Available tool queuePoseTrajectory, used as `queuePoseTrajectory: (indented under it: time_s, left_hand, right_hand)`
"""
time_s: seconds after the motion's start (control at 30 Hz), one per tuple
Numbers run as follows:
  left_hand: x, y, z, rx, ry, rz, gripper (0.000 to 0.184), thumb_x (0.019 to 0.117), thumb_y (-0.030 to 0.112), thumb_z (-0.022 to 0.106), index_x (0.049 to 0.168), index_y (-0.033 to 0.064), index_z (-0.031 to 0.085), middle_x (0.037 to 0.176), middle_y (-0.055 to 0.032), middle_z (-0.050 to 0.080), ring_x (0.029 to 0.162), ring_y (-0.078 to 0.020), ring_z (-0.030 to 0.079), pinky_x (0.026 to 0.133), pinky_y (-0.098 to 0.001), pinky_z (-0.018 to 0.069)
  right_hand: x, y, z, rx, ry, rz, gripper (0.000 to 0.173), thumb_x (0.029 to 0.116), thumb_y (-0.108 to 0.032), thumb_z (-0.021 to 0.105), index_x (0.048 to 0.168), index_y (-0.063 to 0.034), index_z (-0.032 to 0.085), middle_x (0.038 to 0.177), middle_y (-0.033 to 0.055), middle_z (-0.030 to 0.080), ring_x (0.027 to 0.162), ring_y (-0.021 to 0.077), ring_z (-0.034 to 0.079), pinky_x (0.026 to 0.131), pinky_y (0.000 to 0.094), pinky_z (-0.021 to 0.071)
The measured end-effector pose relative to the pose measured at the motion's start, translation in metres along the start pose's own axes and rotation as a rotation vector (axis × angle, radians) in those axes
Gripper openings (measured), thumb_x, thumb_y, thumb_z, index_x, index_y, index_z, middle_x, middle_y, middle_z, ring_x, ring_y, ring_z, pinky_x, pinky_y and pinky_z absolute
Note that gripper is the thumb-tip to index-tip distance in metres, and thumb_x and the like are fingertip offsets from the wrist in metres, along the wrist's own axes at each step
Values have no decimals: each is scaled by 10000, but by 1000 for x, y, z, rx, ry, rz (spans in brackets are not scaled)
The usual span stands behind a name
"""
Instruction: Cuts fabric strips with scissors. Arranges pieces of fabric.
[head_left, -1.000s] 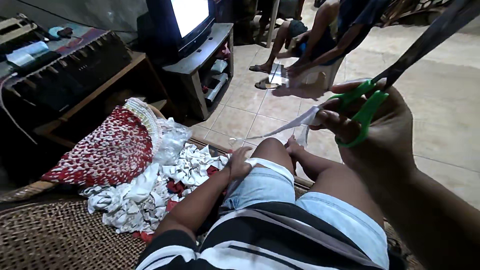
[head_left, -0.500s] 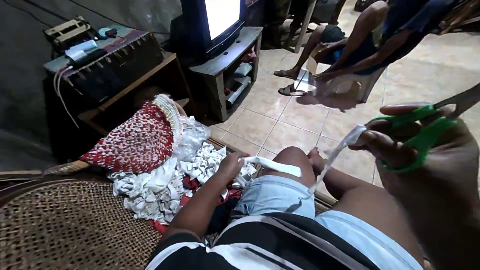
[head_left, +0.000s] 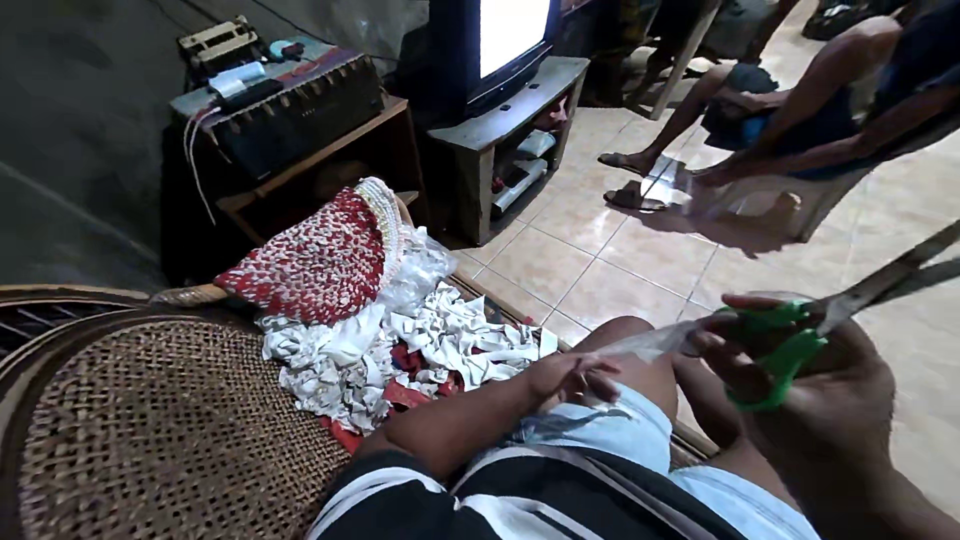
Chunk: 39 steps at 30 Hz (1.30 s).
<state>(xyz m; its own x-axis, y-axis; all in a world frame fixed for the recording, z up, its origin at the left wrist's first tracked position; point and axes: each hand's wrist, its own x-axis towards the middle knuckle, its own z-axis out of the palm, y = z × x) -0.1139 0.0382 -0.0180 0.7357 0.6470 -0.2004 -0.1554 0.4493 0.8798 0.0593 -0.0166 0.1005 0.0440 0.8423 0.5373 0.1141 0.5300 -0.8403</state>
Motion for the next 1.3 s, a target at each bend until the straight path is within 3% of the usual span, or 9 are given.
queuePoseTrajectory:
  time_s: [0.13,0.23,0.37,0.5,0.73,0.9,1.0,1.13,1.3]
  left_hand:
    - [-5,-1,0,-524,77,51,631,1081,445,42,1475,142,431,1157,-125,659,1021,-254,661,860,-457,552]
    - [-17,18,11,-460,207,-9,396,1125,304,228,1151,82,555,893,-40,675,811,-142,686,766,-333,597]
    - [-18,36,-25,306,21,-25,274,1081,98,361,1258,3,548,861,-17,566,686,-58,535,626,-221,474]
    - [-46,82,-120,1219,-93,-191,320,1043,112,549,1281,-90,617,1272,-285,629,1189,-387,609,1050,-566,442]
    - [-210,173,-259,1412,607,-904,433,1005,203,655,1333,-70,583,1277,-329,604,1209,-488,576,1036,-678,411]
    - [-260,181,-249,1497,1228,-1224,599,836,165,815,1257,-182,569,1384,-395,493,1343,-549,437,1074,-710,353]
    - [-241,176,-272,1528,940,-1069,506,862,243,822,1199,-99,661,1272,-350,604,1251,-508,554,1029,-692,425]
    - [-184,118,-284,1405,534,-725,635,878,298,819,1390,6,584,1334,-309,589,1289,-489,526,1094,-678,362]
    - [-151,-5,-272,1492,648,-745,971,858,647,698,1601,135,341,1658,-269,187,1515,-501,183,1158,-760,130]
  right_hand:
    - [-18,41,7,-371,-252,-8,411,859,-295,744,1184,-62,649,996,-10,729,885,56,702,799,264,611]
    - [-26,59,24,-496,-348,-8,382,844,-190,726,1156,29,689,971,144,737,858,187,717,789,371,599]
    - [-31,74,13,-428,-275,9,481,862,-348,735,1189,-4,656,1010,56,736,909,74,700,832,268,596]
    - [-36,80,-21,-379,-227,178,553,824,-303,764,1245,18,602,1039,61,728,881,68,716,800,260,610]
    - [-65,99,-74,-260,-137,403,573,783,-235,781,1262,-13,558,961,-48,724,801,6,695,722,191,592]
    - [-84,114,-93,-248,-97,422,564,765,-208,786,1240,1,565,978,-52,713,813,-18,692,730,164,587]
    - [-91,116,-98,-249,-71,436,543,758,-214,789,1215,-16,572,971,-60,696,808,-26,675,721,164,579]
    - [-99,121,-99,-206,-39,466,548,750,-194,800,1219,-19,576,960,-76,706,798,-7,686,714,181,593]
    - [-112,127,-99,-196,-26,500,545,756,-149,785,1231,-4,560,944,-67,699,794,-4,685,713,181,593]
